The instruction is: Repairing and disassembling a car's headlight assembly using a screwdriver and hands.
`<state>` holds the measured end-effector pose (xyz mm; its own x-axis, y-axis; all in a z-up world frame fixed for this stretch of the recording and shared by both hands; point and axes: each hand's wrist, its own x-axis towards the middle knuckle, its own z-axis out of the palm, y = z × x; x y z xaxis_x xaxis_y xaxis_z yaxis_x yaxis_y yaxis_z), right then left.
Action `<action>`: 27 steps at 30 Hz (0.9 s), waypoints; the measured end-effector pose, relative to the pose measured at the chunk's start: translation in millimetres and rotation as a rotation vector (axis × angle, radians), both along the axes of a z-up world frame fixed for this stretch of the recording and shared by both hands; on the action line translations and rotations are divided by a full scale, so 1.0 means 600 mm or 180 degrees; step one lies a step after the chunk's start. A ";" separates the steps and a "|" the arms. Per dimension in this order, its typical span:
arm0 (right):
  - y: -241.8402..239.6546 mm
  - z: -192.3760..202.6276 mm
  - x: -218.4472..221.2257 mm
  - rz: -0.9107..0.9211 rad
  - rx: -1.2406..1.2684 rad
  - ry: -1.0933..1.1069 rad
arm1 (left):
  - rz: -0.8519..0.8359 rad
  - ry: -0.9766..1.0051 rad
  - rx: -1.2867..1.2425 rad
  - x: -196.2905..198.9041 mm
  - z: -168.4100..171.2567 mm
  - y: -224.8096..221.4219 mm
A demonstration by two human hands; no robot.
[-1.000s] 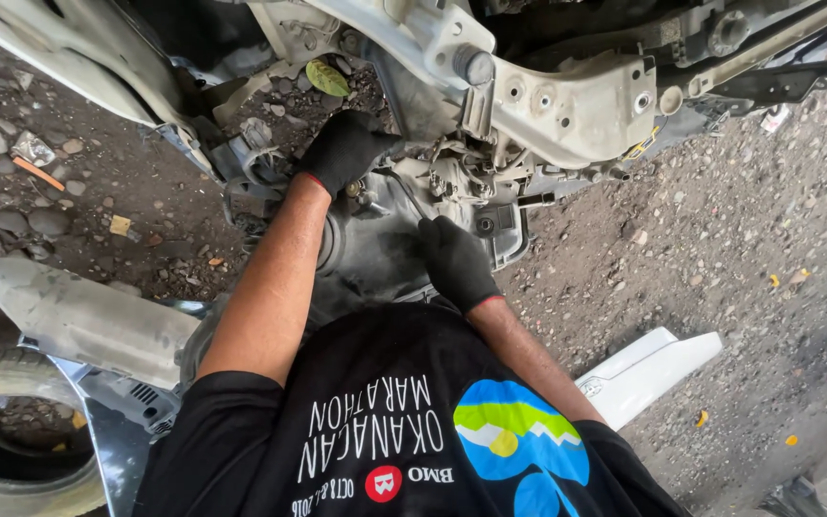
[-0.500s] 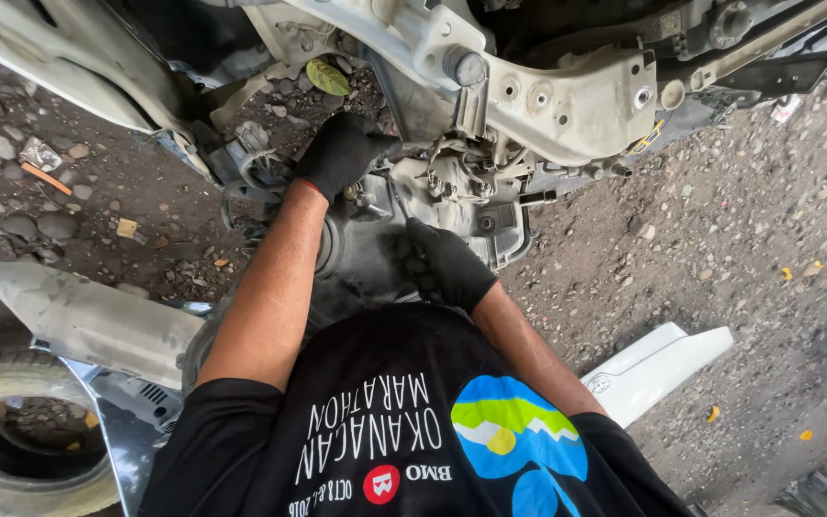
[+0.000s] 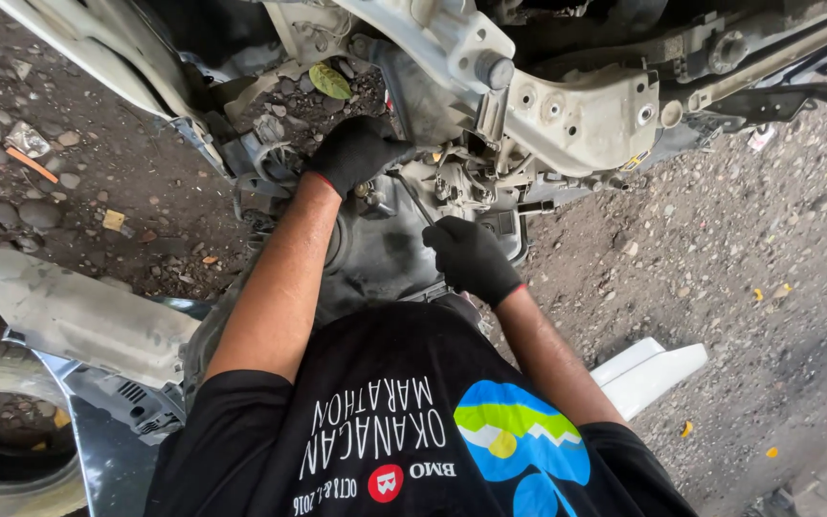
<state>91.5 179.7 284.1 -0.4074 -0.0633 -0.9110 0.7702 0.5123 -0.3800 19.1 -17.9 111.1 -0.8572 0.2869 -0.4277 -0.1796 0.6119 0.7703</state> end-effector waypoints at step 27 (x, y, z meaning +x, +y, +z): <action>0.027 -0.061 0.042 0.1087 0.0367 0.1450 | 0.0199 0.0297 0.0121 0.006 -0.038 -0.001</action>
<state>116.9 195.7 247.3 -0.7338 -0.1708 -0.6575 0.3258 0.7607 -0.5613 22.9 -18.4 88.4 -0.9095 0.2460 -0.3350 -0.1430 0.5717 0.8079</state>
